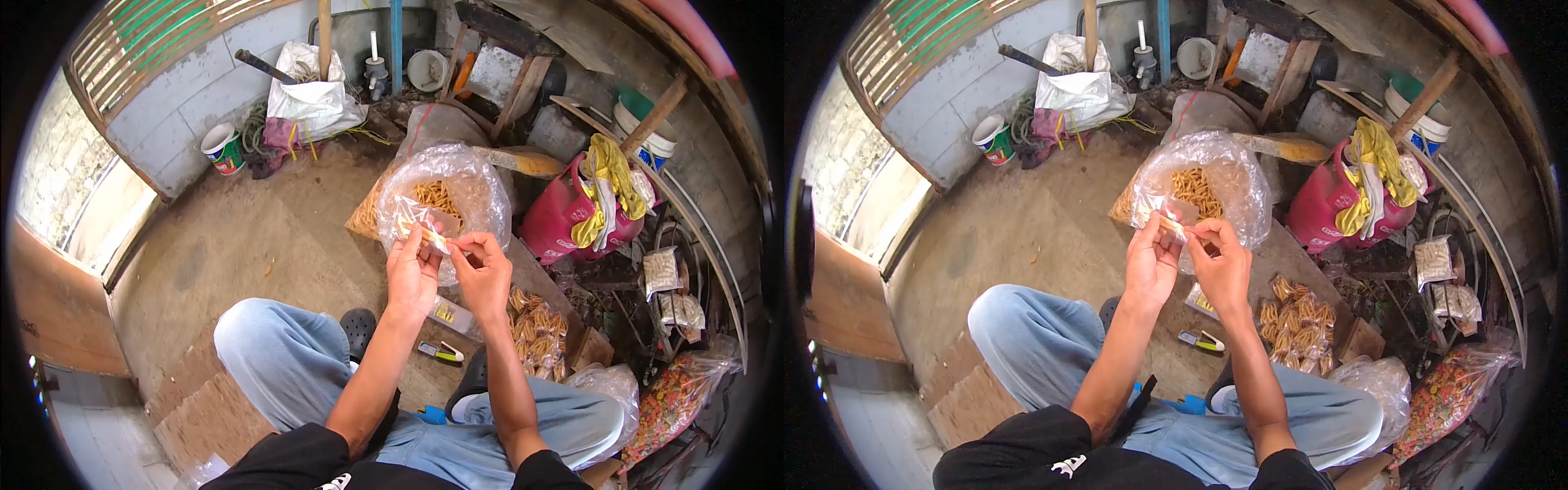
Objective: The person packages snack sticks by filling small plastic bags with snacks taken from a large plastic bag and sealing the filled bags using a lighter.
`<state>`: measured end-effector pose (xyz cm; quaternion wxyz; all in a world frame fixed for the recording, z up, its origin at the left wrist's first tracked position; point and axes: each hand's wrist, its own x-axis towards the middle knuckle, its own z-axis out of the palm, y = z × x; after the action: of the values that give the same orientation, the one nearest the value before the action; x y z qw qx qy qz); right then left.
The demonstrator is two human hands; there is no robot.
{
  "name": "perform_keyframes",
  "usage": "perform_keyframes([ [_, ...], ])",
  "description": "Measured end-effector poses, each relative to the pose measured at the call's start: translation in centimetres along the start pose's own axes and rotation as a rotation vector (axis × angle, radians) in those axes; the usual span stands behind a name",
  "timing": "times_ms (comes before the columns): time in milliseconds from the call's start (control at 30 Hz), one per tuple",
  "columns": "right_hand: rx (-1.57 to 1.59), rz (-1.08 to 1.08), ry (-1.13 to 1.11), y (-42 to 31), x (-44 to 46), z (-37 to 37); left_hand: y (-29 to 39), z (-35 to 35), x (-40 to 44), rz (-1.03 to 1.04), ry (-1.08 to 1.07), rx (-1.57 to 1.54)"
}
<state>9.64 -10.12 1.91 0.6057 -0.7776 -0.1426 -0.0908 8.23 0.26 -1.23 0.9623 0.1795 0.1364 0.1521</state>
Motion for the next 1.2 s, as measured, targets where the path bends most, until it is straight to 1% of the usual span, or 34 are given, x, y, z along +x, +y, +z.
perform_keyframes([
  [100, 0.057, 0.007, -0.036, 0.6, 0.1, 0.0, -0.1, -0.2, 0.1, -0.018, 0.017, 0.007],
  [167, 0.030, -0.037, -0.070, 0.9, 0.2, 0.0, -0.3, -1.7, 0.8, -0.116, -0.077, -0.050],
  [200, 0.029, -0.033, -0.072, 1.3, 0.3, 0.0, -0.2, -2.1, 0.9, -0.117, -0.072, -0.050],
  [267, 0.107, -0.047, -0.074, 2.0, 0.5, -0.2, 0.2, -2.6, 1.3, -0.261, -0.043, -0.231],
  [300, 0.106, -0.040, -0.076, 2.2, 0.7, -0.4, 0.4, -2.7, 1.4, -0.263, -0.036, -0.231],
  [367, 0.290, 0.078, -0.012, 2.7, 1.6, -0.7, 0.8, -2.9, 1.9, -0.266, 0.158, -0.283],
  [400, 0.289, 0.086, -0.013, 3.4, 2.1, -0.9, 0.9, -3.7, 2.4, -0.268, 0.166, -0.282],
  [467, 0.248, 0.152, -0.024, 6.2, 3.3, -1.2, 1.4, -5.7, 3.6, -0.300, 0.197, -0.401],
  [500, 0.213, 0.204, -0.055, 8.2, 3.9, -1.1, 1.9, -5.5, 3.5, -0.278, 0.276, -0.441],
  [533, 0.215, 0.212, -0.052, 10.3, 4.4, -0.9, 2.1, -6.6, 4.0, -0.281, 0.282, -0.437],
  [600, 0.052, 0.277, -0.113, 14.7, 5.1, 0.1, 2.1, -9.4, 5.2, -0.259, 0.293, -0.430],
  [633, 0.057, 0.284, -0.114, 16.4, 5.3, 0.9, 2.3, -9.5, 5.2, -0.247, 0.321, -0.452],
  [700, -0.187, 0.209, -0.209, 19.9, 5.6, 2.6, 2.5, -9.6, 5.1, -0.243, 0.335, -0.448],
  [733, -0.182, 0.216, -0.214, 21.6, 5.7, 3.7, 2.5, -9.7, 5.1, -0.242, 0.343, -0.449],
  [800, -0.323, 0.151, -0.334, 24.5, 6.1, 5.7, 2.3, -10.0, 5.1, -0.259, 0.346, -0.431],
  [867, -0.324, 0.171, -0.367, 26.4, 6.7, 7.6, 2.2, -9.9, 5.3, -0.278, 0.346, -0.411],
  [933, -0.430, 0.167, -0.348, 27.2, 7.2, 9.5, 2.1, -9.7, 5.5, -0.352, 0.412, -0.386],
  [967, -0.420, 0.172, -0.355, 27.6, 7.4, 10.3, 1.7, -11.2, 6.1, -0.385, 0.363, -0.411],
  [1033, -0.433, 0.189, -0.365, 26.3, 8.0, 11.6, 1.5, -10.7, 6.0, -0.346, 0.388, -0.339],
  [1067, -0.424, 0.193, -0.374, 26.6, 8.1, 12.2, 1.5, -10.4, 5.9, -0.320, 0.402, -0.274],
  [1133, -0.352, 0.174, -0.440, 27.9, 8.2, 12.9, 1.6, -10.2, 6.0, -0.330, 0.409, -0.243],
  [1167, -0.322, 0.173, -0.393, 28.4, 8.0, 13.2, 1.6, -10.1, 6.1, -0.305, 0.397, -0.215],
  [1200, -0.324, 0.175, -0.394, 28.5, 7.9, 13.1, 1.6, -10.1, 6.1, -0.280, 0.383, -0.188],
])
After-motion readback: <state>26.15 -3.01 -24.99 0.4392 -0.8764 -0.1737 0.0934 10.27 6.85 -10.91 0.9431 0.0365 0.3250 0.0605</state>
